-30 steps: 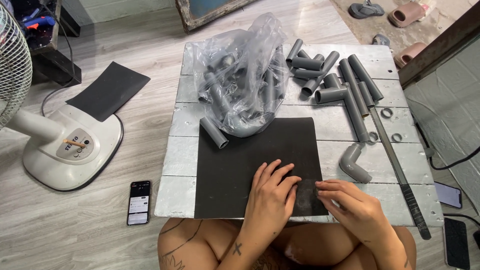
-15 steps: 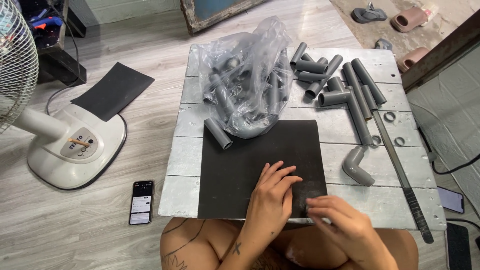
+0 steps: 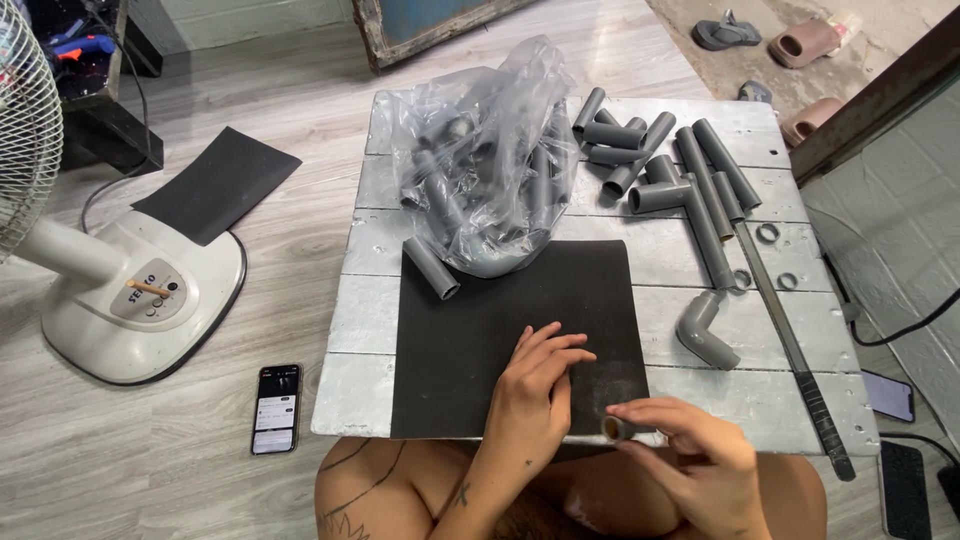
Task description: Sanding the ends of PVC pipe fittings on a piece of sandpaper to smooth the edges for assembly.
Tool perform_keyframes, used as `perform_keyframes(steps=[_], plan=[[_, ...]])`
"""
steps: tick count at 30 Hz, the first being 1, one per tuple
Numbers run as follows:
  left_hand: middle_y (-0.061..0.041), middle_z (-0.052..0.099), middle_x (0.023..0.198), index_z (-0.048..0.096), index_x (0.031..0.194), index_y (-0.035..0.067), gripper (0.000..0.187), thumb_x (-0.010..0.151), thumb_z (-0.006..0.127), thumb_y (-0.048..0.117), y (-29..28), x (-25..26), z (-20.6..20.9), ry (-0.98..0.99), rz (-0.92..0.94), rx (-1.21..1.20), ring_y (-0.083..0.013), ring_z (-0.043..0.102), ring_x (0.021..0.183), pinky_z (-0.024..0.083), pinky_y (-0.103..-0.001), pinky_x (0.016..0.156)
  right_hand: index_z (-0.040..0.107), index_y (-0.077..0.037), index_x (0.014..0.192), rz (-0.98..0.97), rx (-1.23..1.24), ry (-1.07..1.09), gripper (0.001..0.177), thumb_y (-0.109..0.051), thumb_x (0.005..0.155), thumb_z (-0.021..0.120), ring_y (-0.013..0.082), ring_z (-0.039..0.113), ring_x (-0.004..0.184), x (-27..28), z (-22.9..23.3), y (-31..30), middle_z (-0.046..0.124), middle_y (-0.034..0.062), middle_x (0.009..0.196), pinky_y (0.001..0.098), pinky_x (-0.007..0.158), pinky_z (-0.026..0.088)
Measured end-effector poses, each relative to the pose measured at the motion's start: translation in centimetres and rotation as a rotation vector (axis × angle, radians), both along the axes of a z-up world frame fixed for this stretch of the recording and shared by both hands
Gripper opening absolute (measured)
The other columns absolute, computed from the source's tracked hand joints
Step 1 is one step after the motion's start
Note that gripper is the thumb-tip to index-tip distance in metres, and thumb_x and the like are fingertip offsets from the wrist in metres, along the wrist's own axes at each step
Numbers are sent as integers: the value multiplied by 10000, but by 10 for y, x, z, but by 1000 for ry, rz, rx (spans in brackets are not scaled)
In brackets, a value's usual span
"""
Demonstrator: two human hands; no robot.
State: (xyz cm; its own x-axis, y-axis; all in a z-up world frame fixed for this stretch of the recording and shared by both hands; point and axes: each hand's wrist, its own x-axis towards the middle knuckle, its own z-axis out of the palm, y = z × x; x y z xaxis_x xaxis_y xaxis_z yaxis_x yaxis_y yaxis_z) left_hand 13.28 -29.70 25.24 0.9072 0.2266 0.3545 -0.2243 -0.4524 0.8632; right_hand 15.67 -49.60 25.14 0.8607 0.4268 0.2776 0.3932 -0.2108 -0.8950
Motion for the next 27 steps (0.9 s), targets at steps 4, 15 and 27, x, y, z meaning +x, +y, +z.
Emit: perform_keyframes(steps=[4,15,27], plan=[[-83,766,1119,725,960,26,298,762,582,-145,2,0,1,-5,0,-53,-315,659,1235,371,-489,1189,740,71,988,61,265,181,307,165,697,760,319,830,1003,-1,-19,-16,742,216,1127,302,814,715],[-9,786,1054,740,925,74,171,797,680,-22,4,-3,6,7,-42,-54,-235,685,1174,431,-428,1141,830,-22,959,-111,-43,40,327,69,646,818,-5,341,463,6,-7,-4,761,80,1192,142,399,298],[-8,774,1034,732,912,78,160,797,681,-21,3,-3,6,10,-13,-31,-232,672,1166,422,-423,1136,779,-153,1088,-25,-499,-338,382,-70,716,802,168,672,946,24,-6,-10,714,34,1122,255,657,560]])
